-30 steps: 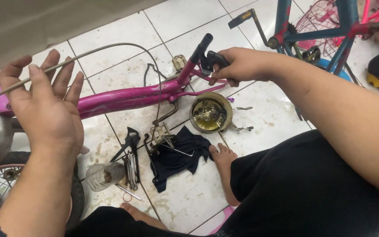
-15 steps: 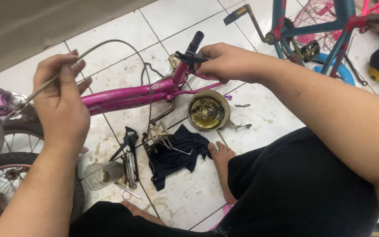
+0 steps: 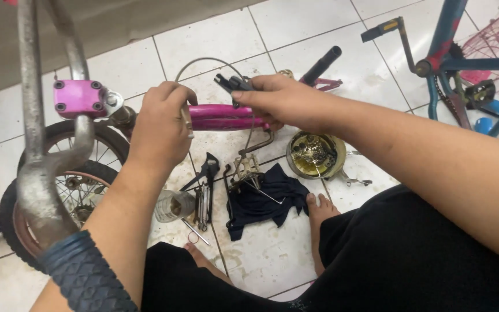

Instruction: Installing a brake lever onto a bicycle handlebar and threading the brake cable through the mechanism.

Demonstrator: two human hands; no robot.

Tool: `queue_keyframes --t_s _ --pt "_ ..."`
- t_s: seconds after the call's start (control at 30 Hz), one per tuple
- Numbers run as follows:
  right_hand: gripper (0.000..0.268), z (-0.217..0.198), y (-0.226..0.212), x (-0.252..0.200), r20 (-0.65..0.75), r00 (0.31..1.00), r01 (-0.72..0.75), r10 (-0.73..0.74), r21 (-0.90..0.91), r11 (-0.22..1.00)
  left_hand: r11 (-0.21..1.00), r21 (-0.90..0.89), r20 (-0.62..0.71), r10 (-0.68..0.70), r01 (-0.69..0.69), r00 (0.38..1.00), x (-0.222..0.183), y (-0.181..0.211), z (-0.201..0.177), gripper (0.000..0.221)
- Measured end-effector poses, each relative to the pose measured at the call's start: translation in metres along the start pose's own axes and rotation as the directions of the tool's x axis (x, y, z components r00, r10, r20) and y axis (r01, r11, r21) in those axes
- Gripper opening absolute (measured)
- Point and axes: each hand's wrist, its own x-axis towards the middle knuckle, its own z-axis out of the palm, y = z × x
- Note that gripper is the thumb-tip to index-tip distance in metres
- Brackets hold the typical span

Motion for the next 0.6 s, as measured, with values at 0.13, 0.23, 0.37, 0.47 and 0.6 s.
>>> queue_keyframes --t_s 0.13,0.23,0.37,0.47,0.6 --pt "0.034 0.018 -0.006 0.012 0.125 0.99 0.059 -0.067 0.064 0.996 0.99 0.139 0.007 0.012 -0.013 1.0 0.0 -0.007 0.001 0.013" --pt "0.021 0.023 0.012 0.033 0.192 0.978 0.043 -0.084 0.208 0.977 0.975 0.221 0.009 0.027 -0.029 1.0 -0.003 -0.005 -0.001 0.018" --pt "0.013 0.017 0.024 0.057 0.235 0.969 -0.015 -0.073 0.353 0.936 0.967 0.254 -0.029 -0.022 0.029 0.999 -0.003 -0.007 -0.001 0.03" --pt "0.019 0.013 0.017 0.062 0.2 0.979 -0.04 -0.032 0.348 0.937 0.981 0.18 0.042 -0.085 0.076 0.996 0.002 -0.007 -0.004 0.056" --pt "0.026 0.01 -0.009 0.053 0.042 0.999 -0.003 -0.009 0.275 0.961 0.969 0.179 0.13 -0.195 0.17 0.972 0.01 0.002 -0.01 0.069"
